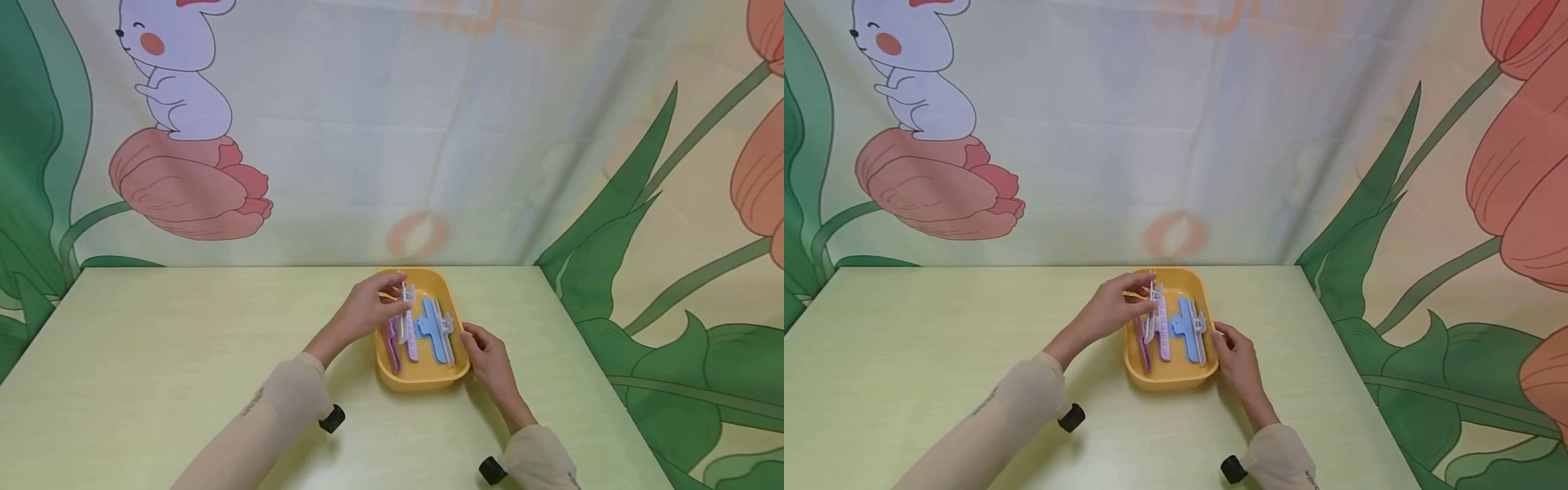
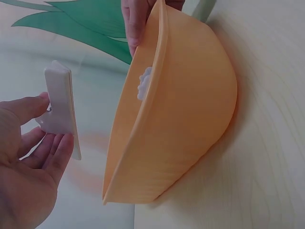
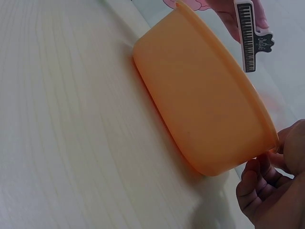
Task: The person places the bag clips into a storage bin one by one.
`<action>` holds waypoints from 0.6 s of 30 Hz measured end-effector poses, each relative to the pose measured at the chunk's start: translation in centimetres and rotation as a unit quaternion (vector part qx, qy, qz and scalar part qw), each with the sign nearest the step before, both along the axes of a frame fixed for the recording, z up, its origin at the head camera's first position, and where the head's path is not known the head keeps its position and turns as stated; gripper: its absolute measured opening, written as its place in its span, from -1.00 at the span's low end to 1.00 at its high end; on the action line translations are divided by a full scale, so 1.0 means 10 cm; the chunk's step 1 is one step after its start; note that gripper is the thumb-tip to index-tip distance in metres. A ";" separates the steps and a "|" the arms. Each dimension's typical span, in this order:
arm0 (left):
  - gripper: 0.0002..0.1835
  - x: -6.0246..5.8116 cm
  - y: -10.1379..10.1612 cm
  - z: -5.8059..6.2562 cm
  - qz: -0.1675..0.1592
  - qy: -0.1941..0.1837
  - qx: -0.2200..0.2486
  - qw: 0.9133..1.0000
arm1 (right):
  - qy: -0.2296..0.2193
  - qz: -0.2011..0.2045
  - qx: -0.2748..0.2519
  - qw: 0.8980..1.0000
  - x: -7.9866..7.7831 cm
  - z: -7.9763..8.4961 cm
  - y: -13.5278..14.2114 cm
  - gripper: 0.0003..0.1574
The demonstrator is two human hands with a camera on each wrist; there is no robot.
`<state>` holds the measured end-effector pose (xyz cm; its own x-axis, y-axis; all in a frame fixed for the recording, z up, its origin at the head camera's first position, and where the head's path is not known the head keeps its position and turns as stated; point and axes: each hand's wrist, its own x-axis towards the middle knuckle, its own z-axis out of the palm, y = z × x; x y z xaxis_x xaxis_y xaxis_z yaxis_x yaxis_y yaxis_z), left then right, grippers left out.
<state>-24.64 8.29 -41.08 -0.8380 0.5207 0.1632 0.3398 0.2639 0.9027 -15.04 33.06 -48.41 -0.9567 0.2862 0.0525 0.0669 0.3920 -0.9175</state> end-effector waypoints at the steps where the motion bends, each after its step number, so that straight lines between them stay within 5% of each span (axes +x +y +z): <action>1: -0.41 0.00 0.02 0.00 0.001 0.000 -0.002 1.000 | 0.000 -0.001 0.000 1.000 0.00 0.00 0.00 -0.58; 18: -0.42 -0.03 0.24 -0.10 -0.005 -0.023 -0.045 0.999 | -0.007 -0.003 -0.006 1.000 0.00 0.00 0.00 -0.57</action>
